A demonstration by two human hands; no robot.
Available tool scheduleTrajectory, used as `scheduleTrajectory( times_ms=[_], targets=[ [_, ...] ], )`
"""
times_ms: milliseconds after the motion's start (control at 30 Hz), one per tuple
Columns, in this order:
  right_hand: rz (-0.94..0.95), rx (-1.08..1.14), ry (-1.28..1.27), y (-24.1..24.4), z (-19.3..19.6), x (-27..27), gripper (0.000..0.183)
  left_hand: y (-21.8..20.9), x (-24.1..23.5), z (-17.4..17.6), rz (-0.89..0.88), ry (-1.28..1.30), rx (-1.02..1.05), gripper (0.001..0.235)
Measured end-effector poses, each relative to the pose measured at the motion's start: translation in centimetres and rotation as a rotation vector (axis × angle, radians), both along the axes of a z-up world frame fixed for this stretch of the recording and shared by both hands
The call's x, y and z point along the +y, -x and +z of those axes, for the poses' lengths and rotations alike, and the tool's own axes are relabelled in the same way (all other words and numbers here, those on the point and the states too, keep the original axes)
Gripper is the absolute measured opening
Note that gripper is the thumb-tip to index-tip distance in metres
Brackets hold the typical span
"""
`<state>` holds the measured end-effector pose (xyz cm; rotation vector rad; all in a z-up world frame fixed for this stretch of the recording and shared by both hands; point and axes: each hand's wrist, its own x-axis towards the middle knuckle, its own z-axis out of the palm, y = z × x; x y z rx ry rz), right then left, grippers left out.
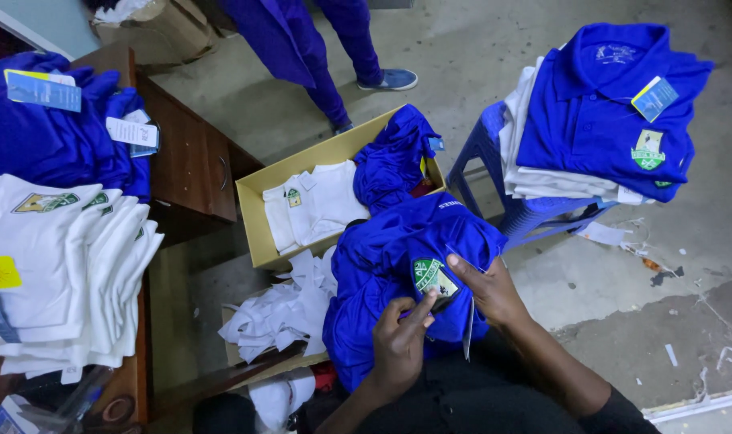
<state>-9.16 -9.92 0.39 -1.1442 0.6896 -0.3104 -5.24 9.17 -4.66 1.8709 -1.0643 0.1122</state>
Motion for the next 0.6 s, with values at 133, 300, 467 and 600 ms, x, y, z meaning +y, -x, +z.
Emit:
scheduleTrajectory(
  times_ms=[133, 300, 467, 600],
  targets=[
    [-0.015, -0.048, -0.026, 0.0, -1.8, -0.1, 0.066, -0.2, -0.3, 0.9, -0.043, 0.047, 0.017, 0.057],
    [0.032, -0.033, 0.067, 0.6, -2.0, -0.1, 0.069, 0.2, -0.3, 1.1, -0.048, 0.041, 0.023, 0.062],
    [0.024, -0.050, 0.031, 0.9, -3.9, -0.2, 0.063, 0.3, -0.2, 1.5, -0.047, 0.025, 0.008, 0.051],
    [0.039, -0.070, 0.031, 0.9, -3.8, -0.3, 0.062, 0.1, -0.3, 1.8, -0.055, 0.047, 0.032, 0.043]
  ],
)
